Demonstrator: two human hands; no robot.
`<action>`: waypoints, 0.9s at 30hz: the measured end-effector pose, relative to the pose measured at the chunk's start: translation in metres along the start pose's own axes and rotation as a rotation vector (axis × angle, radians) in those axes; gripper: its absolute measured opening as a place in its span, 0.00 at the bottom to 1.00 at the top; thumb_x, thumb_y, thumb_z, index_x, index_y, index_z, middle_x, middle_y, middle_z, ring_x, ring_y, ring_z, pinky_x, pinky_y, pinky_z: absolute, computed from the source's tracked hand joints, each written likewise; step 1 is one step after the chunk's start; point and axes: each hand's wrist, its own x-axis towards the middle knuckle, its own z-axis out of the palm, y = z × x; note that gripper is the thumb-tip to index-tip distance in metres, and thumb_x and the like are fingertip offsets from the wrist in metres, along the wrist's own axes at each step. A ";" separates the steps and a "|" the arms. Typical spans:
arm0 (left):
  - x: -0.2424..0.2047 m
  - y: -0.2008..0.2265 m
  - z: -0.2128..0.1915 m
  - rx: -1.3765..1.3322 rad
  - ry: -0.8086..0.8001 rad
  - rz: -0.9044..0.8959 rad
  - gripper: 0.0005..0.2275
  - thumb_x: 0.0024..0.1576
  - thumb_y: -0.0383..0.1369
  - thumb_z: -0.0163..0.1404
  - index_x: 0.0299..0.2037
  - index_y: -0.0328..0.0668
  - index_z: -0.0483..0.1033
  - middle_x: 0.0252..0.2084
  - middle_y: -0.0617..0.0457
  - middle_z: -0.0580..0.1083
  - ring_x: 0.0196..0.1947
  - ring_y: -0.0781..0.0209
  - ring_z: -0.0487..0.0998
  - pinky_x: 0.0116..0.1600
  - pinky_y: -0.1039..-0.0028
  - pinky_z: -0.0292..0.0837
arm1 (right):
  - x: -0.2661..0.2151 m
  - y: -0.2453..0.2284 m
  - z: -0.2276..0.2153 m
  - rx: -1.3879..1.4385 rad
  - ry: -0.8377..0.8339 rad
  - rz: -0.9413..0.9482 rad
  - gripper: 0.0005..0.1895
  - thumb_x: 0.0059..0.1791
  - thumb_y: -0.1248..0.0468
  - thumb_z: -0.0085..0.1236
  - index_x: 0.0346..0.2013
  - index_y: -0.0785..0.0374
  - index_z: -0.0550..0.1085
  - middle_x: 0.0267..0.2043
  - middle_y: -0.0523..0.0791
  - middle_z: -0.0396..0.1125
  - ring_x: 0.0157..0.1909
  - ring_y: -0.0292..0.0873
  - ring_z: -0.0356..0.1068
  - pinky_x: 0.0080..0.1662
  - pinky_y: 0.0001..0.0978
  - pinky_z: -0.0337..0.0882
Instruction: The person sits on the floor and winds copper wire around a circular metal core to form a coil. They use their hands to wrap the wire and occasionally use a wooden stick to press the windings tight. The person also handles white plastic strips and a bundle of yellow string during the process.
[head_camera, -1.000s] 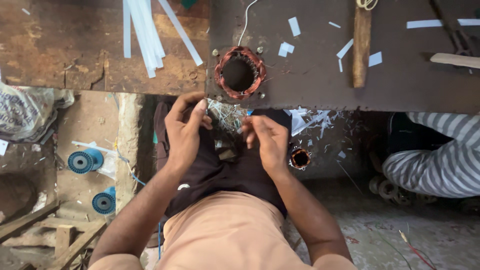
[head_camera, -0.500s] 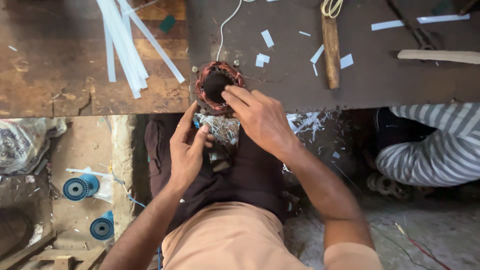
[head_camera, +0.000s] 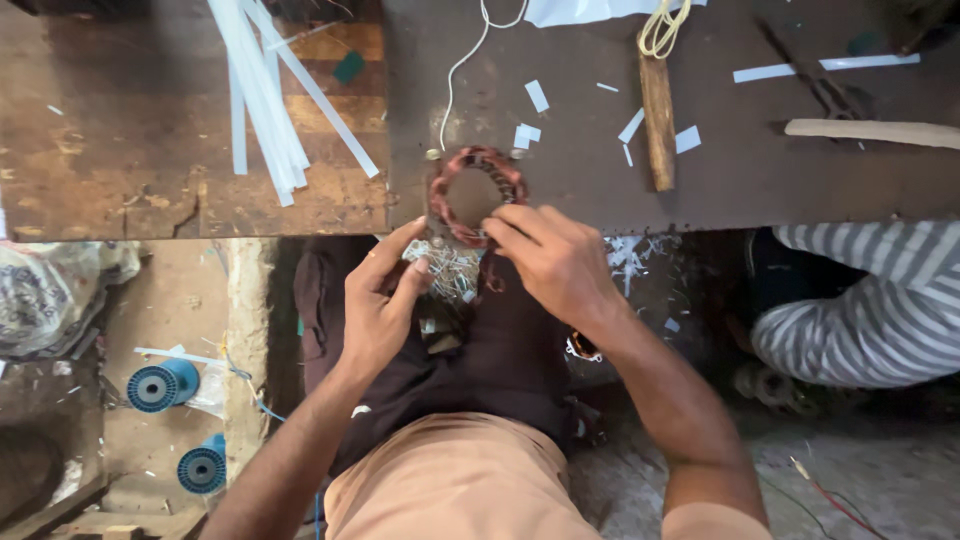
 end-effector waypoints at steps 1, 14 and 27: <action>0.000 0.002 0.001 0.010 -0.033 0.034 0.16 0.63 0.26 0.52 0.62 0.38 0.74 0.51 0.51 0.77 0.38 0.70 0.79 0.44 0.80 0.76 | -0.007 -0.001 -0.007 0.001 0.009 0.040 0.17 0.43 0.69 0.69 0.47 0.62 0.79 0.48 0.43 0.72 0.41 0.45 0.73 0.41 0.38 0.75; 0.081 0.002 0.013 0.630 0.092 0.538 0.05 0.60 0.25 0.58 0.45 0.40 0.81 0.42 0.49 0.77 0.44 0.49 0.79 0.48 0.65 0.74 | -0.065 0.044 -0.080 -0.212 0.047 0.449 0.24 0.41 0.69 0.75 0.51 0.64 0.79 0.49 0.49 0.70 0.42 0.49 0.73 0.45 0.40 0.73; 0.066 -0.002 0.005 0.198 0.158 0.254 0.03 0.66 0.24 0.54 0.47 0.38 0.74 0.37 0.52 0.74 0.37 0.61 0.75 0.45 0.73 0.71 | -0.042 0.037 -0.020 -0.062 -0.029 0.192 0.20 0.43 0.70 0.71 0.49 0.60 0.79 0.49 0.42 0.71 0.44 0.45 0.72 0.42 0.37 0.74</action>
